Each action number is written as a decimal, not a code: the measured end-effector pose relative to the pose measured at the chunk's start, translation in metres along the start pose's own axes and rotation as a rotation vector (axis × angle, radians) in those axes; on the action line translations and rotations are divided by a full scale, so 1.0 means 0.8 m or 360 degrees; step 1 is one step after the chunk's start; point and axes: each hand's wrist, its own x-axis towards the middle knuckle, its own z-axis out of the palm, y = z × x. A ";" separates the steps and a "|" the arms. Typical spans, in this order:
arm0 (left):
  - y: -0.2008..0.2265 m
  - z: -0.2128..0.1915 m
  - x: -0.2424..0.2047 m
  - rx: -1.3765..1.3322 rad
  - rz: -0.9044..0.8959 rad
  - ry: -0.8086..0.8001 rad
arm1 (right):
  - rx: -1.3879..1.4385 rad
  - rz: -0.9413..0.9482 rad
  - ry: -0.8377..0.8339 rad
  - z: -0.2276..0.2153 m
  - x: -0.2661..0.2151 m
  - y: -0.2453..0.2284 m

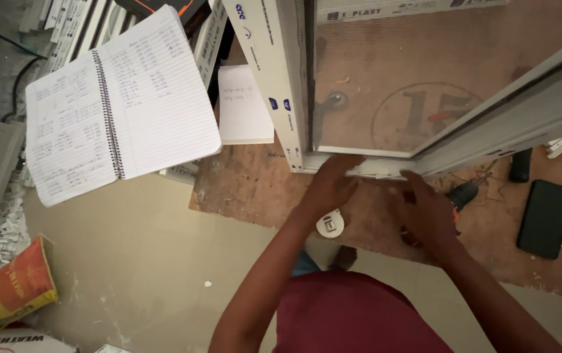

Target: Measure and attach components to a window frame using a power drill and screws.

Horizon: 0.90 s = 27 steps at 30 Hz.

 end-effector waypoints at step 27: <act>0.100 -0.026 -0.122 0.0610 -0.0230 -0.0067 | -0.0699 -0.0246 0.0290 -0.043 0.083 0.265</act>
